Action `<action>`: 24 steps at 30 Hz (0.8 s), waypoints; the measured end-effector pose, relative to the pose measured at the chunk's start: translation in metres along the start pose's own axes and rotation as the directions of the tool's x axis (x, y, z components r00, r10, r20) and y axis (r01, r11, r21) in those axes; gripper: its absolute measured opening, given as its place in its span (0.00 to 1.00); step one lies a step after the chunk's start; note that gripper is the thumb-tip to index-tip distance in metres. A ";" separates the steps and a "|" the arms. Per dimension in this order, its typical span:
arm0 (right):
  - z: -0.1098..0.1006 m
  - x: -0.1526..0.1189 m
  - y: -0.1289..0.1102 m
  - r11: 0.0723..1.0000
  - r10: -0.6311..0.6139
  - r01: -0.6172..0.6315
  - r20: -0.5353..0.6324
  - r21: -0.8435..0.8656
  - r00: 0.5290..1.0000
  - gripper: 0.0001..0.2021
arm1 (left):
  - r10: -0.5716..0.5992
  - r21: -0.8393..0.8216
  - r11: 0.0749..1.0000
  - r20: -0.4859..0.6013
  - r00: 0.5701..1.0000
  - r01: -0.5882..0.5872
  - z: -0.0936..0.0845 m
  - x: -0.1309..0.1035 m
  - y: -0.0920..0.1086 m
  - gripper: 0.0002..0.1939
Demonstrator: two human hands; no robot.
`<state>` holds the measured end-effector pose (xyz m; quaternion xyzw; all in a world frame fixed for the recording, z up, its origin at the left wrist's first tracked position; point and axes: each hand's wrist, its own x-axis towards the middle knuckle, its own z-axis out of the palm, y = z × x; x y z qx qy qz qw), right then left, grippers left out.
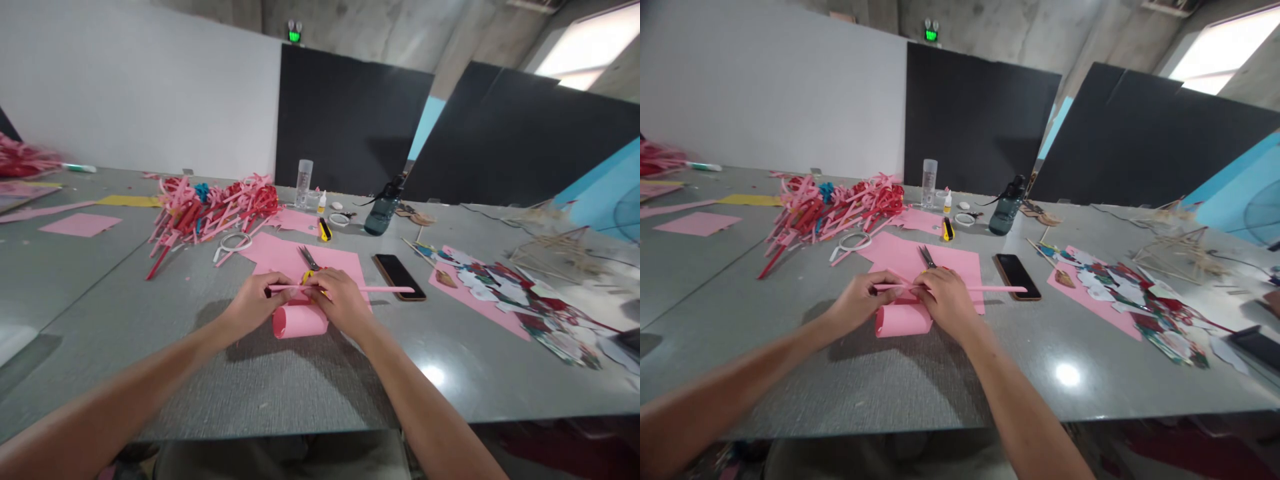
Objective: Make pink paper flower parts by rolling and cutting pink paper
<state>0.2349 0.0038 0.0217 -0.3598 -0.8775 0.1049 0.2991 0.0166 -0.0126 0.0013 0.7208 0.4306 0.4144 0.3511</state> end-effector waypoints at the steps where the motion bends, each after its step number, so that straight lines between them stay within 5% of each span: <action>1: 0.000 0.000 0.000 1.000 -0.004 0.004 -0.008 -0.003 1.000 0.04 | 0.002 0.012 1.000 -0.001 1.000 -0.002 0.000 0.000 0.001 0.10; 13: 0.005 -0.002 0.002 0.997 -0.068 0.069 0.044 -0.017 0.997 0.07 | 0.040 0.104 0.994 0.033 0.999 -0.043 -0.002 -0.005 0.013 0.09; 24: 0.005 -0.003 0.001 0.998 -0.061 0.060 -0.026 -0.022 0.998 0.01 | 0.030 0.191 0.981 0.018 0.999 -0.033 0.000 -0.005 0.014 0.12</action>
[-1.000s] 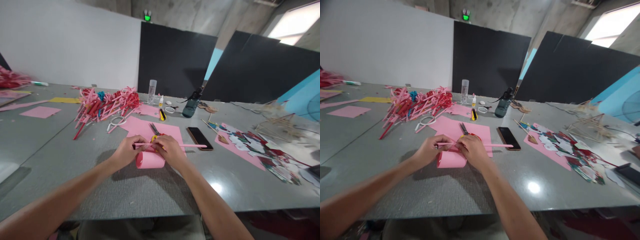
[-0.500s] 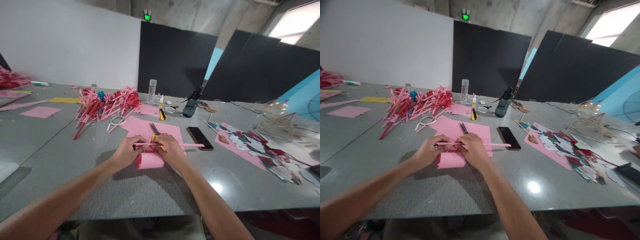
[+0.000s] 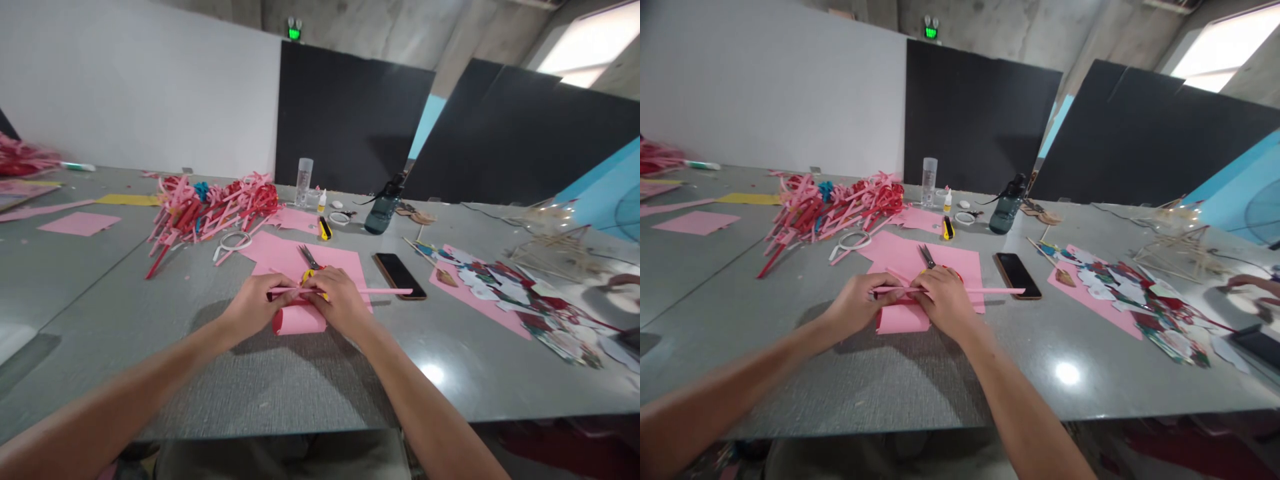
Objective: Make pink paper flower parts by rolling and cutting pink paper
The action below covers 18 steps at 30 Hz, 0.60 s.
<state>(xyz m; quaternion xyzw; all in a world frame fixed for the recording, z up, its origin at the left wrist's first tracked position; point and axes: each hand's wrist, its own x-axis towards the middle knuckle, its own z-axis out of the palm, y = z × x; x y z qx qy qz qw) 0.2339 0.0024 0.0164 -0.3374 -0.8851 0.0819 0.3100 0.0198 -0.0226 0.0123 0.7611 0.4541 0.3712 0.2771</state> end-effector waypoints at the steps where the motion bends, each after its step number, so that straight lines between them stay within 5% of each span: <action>1: 0.000 0.000 0.000 1.000 0.001 -0.001 0.004 0.003 1.000 0.02 | 0.012 0.024 1.000 -0.005 1.000 -0.012 0.000 0.000 0.001 0.10; 18: 0.000 0.000 -0.001 0.999 -0.010 0.009 0.013 0.050 1.000 0.07 | 0.049 0.135 0.990 -0.013 0.999 -0.046 0.001 -0.002 0.003 0.07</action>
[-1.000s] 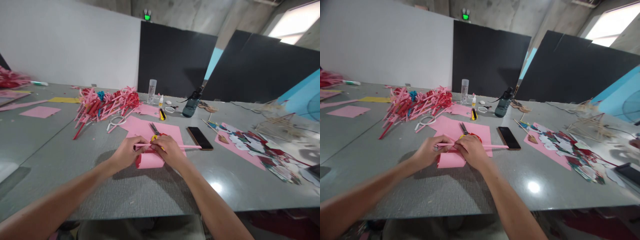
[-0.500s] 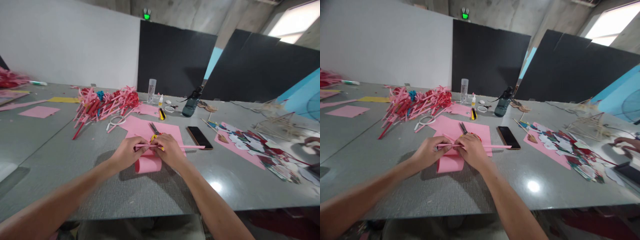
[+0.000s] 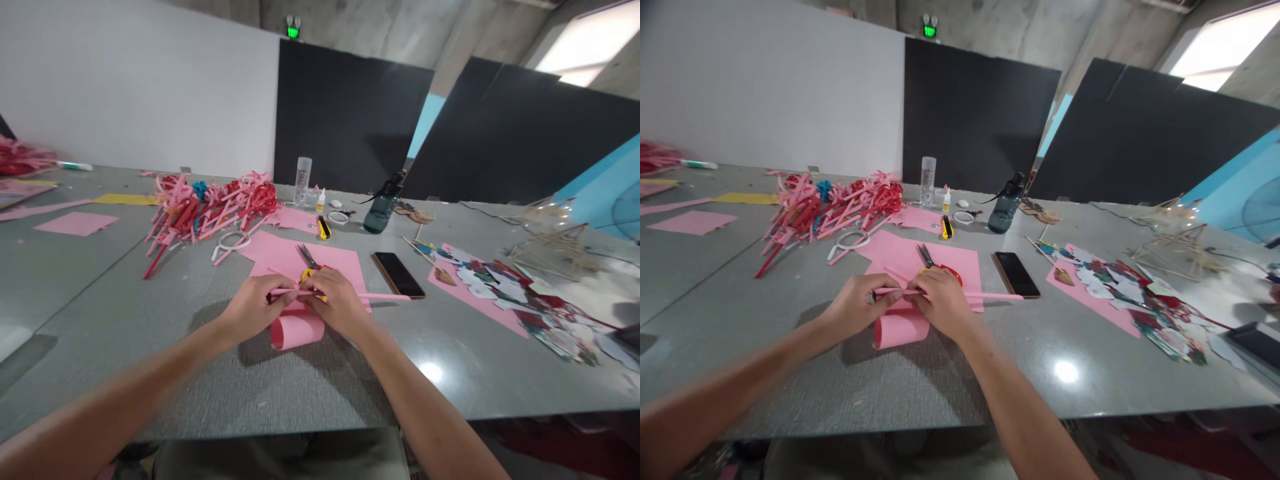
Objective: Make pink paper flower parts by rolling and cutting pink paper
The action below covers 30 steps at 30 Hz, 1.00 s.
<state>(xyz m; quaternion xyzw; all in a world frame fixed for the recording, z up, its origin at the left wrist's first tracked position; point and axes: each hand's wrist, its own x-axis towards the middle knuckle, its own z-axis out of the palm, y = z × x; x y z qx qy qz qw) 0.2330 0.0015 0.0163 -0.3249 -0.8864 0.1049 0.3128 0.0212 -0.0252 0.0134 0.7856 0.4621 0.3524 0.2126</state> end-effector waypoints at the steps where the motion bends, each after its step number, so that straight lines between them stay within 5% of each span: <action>1: 0.000 0.000 0.000 1.000 0.002 -0.002 0.008 0.004 1.000 0.06 | 0.011 0.009 1.000 -0.001 1.000 -0.011 0.000 0.000 0.000 0.06; 11: -0.001 0.001 -0.003 0.999 -0.002 0.002 0.005 0.037 1.000 0.05 | -0.045 -0.102 0.994 0.000 0.999 0.045 0.000 0.000 -0.001 0.05; 22: 0.001 0.000 0.001 0.998 -0.022 0.018 0.079 0.057 0.997 0.09 | 0.034 -0.116 0.993 -0.013 0.999 -0.035 -0.001 0.000 0.002 0.04; 30: -0.001 -0.001 -0.001 0.997 0.019 -0.019 -0.003 0.071 1.000 0.08 | -0.026 -0.161 0.987 -0.005 1.000 0.025 0.002 -0.001 0.001 0.06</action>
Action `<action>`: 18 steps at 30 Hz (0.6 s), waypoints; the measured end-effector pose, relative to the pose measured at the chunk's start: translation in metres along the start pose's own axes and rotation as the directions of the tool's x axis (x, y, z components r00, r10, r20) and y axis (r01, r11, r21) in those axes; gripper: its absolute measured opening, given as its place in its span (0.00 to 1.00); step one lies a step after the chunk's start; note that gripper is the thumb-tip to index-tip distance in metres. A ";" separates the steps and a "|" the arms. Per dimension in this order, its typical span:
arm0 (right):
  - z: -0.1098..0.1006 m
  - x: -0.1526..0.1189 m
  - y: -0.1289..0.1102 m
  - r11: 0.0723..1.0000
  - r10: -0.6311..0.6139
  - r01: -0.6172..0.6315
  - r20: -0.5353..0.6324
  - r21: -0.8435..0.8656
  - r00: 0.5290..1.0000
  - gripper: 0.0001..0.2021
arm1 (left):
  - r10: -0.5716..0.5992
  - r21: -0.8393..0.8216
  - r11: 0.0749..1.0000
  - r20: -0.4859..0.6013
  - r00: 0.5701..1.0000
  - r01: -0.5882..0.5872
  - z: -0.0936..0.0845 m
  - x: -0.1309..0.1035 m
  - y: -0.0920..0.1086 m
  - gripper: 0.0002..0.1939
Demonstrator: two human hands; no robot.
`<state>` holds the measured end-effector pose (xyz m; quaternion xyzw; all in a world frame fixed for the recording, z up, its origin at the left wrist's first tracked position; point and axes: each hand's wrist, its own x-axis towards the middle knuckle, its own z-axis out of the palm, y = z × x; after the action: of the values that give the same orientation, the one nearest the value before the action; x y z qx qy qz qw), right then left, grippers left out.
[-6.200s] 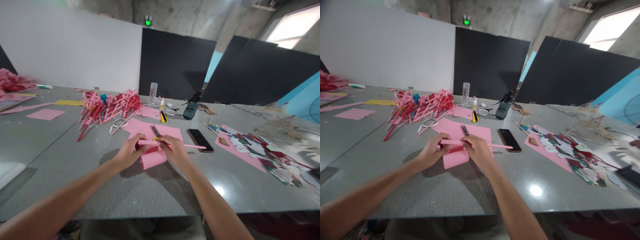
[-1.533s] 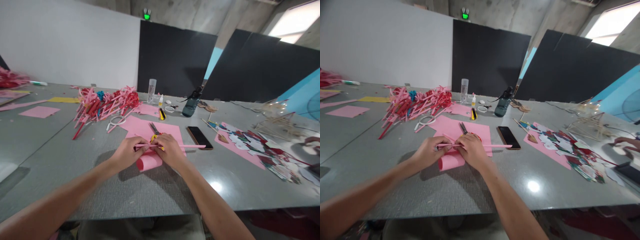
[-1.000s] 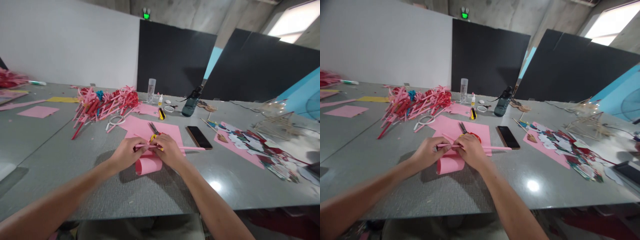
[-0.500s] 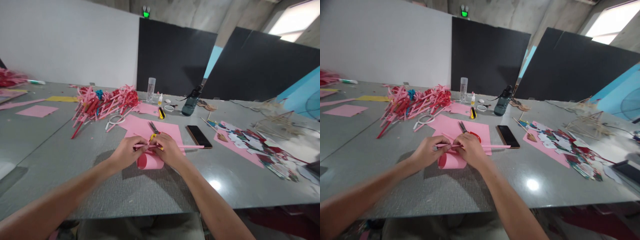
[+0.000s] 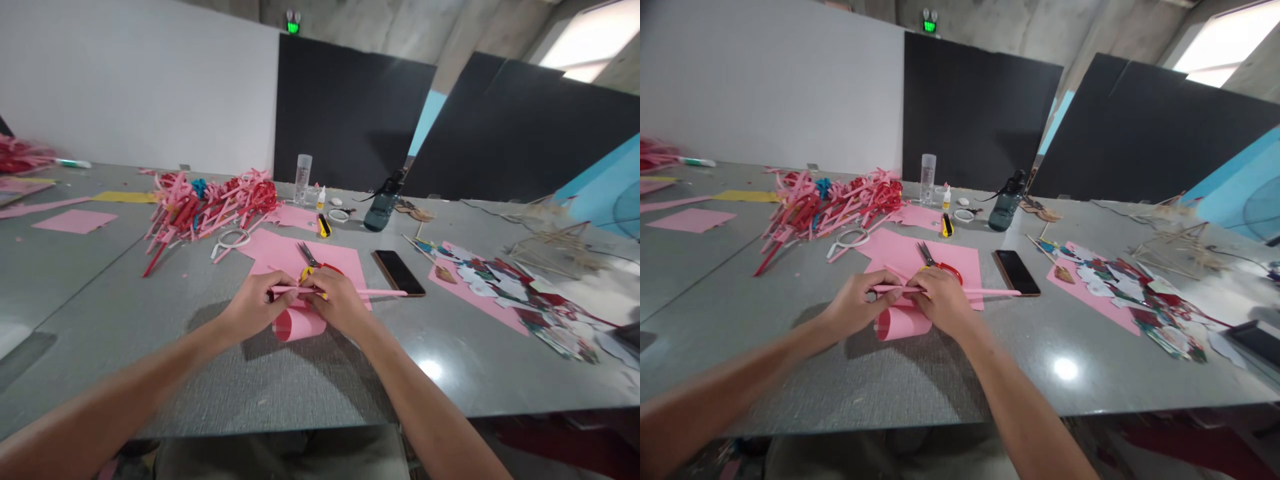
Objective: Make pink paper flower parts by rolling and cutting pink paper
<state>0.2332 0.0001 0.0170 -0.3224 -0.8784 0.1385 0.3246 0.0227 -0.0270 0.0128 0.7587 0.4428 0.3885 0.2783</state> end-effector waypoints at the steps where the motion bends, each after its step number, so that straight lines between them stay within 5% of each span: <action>1: 0.000 -0.001 0.000 1.000 -0.002 0.002 -0.006 0.009 1.000 0.08 | 0.010 0.004 1.000 -0.004 1.000 -0.010 0.000 0.000 0.000 0.05; 18: -0.001 -0.001 -0.002 1.000 0.012 -0.011 -0.031 0.026 0.999 0.04 | 0.019 -0.108 0.994 -0.044 0.999 -0.024 -0.001 0.000 -0.004 0.05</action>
<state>0.2334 -0.0018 0.0185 -0.3254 -0.8695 0.1465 0.3415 0.0198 -0.0249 0.0104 0.7387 0.4185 0.4312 0.3054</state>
